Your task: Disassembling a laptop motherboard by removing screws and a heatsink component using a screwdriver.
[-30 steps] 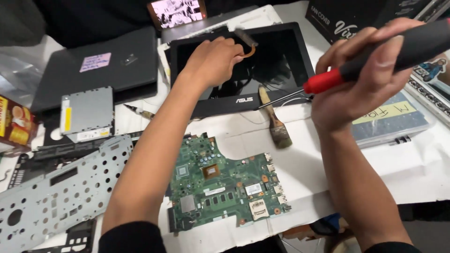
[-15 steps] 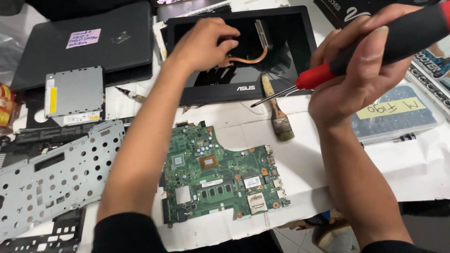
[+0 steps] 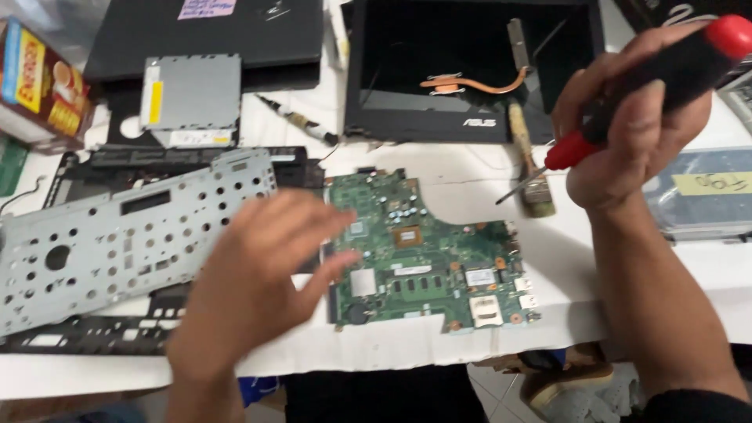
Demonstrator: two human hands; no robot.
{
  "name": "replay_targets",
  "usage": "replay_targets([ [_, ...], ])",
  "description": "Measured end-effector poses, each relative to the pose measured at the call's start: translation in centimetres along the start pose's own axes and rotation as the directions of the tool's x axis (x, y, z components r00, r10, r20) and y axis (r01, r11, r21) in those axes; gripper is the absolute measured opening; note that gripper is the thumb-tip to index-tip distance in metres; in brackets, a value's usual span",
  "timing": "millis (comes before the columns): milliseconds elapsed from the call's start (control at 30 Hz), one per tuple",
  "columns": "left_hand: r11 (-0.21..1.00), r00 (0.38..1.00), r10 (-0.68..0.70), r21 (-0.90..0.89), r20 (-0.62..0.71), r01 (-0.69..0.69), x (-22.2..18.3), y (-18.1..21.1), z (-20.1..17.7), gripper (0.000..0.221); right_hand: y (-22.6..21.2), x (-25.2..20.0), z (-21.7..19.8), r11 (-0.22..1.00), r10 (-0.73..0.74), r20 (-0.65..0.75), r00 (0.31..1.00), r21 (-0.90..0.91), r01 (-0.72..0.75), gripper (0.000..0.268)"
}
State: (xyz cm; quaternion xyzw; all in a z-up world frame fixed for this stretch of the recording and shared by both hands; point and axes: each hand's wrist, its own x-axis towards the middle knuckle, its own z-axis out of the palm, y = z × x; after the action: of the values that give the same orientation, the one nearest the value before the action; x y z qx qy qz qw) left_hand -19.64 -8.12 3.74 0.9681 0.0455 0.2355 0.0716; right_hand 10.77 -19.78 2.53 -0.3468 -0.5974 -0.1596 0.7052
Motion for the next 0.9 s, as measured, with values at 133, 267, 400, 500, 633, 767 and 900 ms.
replay_targets([
  [133,0.991,0.993,-0.102,-0.095,-0.051,0.097,-5.1,0.1,3.0,0.045,-1.0,-1.6,1.0,0.994,0.107,0.113,0.988,-0.029,-0.105,0.053],
  [267,0.98,0.956,-0.154,-0.165,-0.248,0.115,-6.6,-0.6,5.7,0.026,-2.3,-2.2,2.8,0.984,0.103,0.281,0.954,-0.172,-0.056,0.039],
  [400,0.96,0.966,-0.206,-0.224,-0.156,0.169,-6.4,-0.2,6.2,0.031,-4.6,-0.5,5.6,0.984,0.174,0.537,0.825,-0.13,-0.123,0.039],
  [500,0.959,0.97,-0.199,-0.23,-0.139,0.163,-6.3,-0.3,5.9,0.035,-4.4,-0.4,7.4,0.973,0.227,0.597,0.769,-0.103,-0.207,0.042],
  [633,0.97,0.981,-0.164,-0.2,-0.108,0.14,-6.7,-0.5,5.9,0.036,-2.6,-2.6,8.4,0.974,0.225,0.603,0.765,-0.109,-0.2,0.032],
  [767,0.966,0.982,-0.165,-0.218,-0.089,0.142,-6.8,-0.4,5.9,0.036,-1.4,-5.1,8.3,0.973,0.188,0.523,0.831,0.018,-0.232,0.029],
  [900,0.967,0.981,-0.167,-0.212,-0.099,0.143,-6.8,-0.4,6.0,0.035,-1.2,-5.9,8.1,0.972,0.192,0.501,0.844,0.021,-0.234,0.034],
])
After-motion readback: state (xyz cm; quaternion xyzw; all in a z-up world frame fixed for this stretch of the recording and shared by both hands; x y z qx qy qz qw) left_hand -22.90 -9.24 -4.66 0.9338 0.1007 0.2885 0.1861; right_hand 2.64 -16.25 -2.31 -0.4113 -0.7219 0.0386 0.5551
